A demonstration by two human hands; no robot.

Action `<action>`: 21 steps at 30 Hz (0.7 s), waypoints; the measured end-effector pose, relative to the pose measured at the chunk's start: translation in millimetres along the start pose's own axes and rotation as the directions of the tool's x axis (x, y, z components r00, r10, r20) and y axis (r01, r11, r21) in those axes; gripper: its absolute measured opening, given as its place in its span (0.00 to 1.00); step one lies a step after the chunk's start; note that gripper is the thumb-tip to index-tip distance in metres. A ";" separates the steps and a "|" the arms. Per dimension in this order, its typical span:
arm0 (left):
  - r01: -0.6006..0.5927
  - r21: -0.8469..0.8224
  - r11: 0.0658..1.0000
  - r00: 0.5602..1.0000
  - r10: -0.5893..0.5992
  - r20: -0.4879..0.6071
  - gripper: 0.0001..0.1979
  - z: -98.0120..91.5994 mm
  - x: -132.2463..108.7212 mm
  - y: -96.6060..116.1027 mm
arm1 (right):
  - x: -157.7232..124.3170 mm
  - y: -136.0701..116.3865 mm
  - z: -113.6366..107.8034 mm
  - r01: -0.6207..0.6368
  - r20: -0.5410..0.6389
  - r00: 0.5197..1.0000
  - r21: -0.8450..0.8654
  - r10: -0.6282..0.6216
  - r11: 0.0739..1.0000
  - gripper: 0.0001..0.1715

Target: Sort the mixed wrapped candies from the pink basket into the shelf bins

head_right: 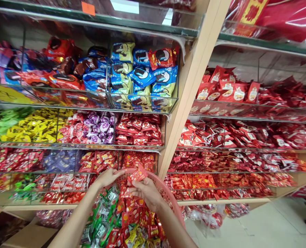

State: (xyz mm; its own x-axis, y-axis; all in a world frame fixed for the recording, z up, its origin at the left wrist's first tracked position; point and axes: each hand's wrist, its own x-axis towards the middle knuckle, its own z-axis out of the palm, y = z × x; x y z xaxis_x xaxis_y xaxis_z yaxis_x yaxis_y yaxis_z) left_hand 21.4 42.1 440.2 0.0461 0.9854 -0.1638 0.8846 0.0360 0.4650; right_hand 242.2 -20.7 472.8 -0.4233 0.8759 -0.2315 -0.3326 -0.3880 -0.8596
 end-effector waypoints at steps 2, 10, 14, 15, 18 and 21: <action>0.014 0.008 1.000 1.000 -0.014 -0.011 0.35 0.8 0.8 -0.8 | -2.5 0.4 1.7 -0.001 -0.001 1.000 0.010 0.001 1.000 0.15; 0.029 0.040 0.999 1.000 -0.028 -0.009 0.35 -3.2 -2.2 3.4 | -8.5 8.1 3.2 -0.033 -0.146 0.988 0.147 0.055 0.989 0.19; 0.038 0.041 0.998 0.999 -0.038 -0.001 0.35 -5.5 -4.4 6.2 | -11.2 13.2 1.2 -0.057 -0.166 0.982 0.185 0.088 0.981 0.23; 0.040 0.039 0.998 0.999 -0.040 0.001 0.35 -6.0 -5.0 6.7 | -11.8 15.0 -0.3 -0.048 -0.181 0.980 0.181 0.081 0.982 0.23; 0.047 0.037 0.998 0.999 -0.047 0.002 0.35 -7.3 -6.4 8.3 | -11.8 21.2 -9.3 0.003 -0.286 0.958 0.041 0.009 0.999 0.24; 0.051 0.038 0.998 0.999 -0.051 0.001 0.35 -8.1 -7.2 9.4 | -7.9 24.7 -23.7 0.024 -0.407 0.906 -0.217 -0.113 0.976 0.29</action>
State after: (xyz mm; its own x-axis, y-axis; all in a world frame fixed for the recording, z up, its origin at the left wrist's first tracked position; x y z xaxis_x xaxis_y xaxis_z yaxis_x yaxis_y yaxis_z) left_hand 25.6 36.7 452.8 0.0014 0.9821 -0.1883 0.9029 0.0797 0.4225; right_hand 257.3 -30.4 442.5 -0.0027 0.9545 -0.2981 -0.1523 -0.2950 -0.9433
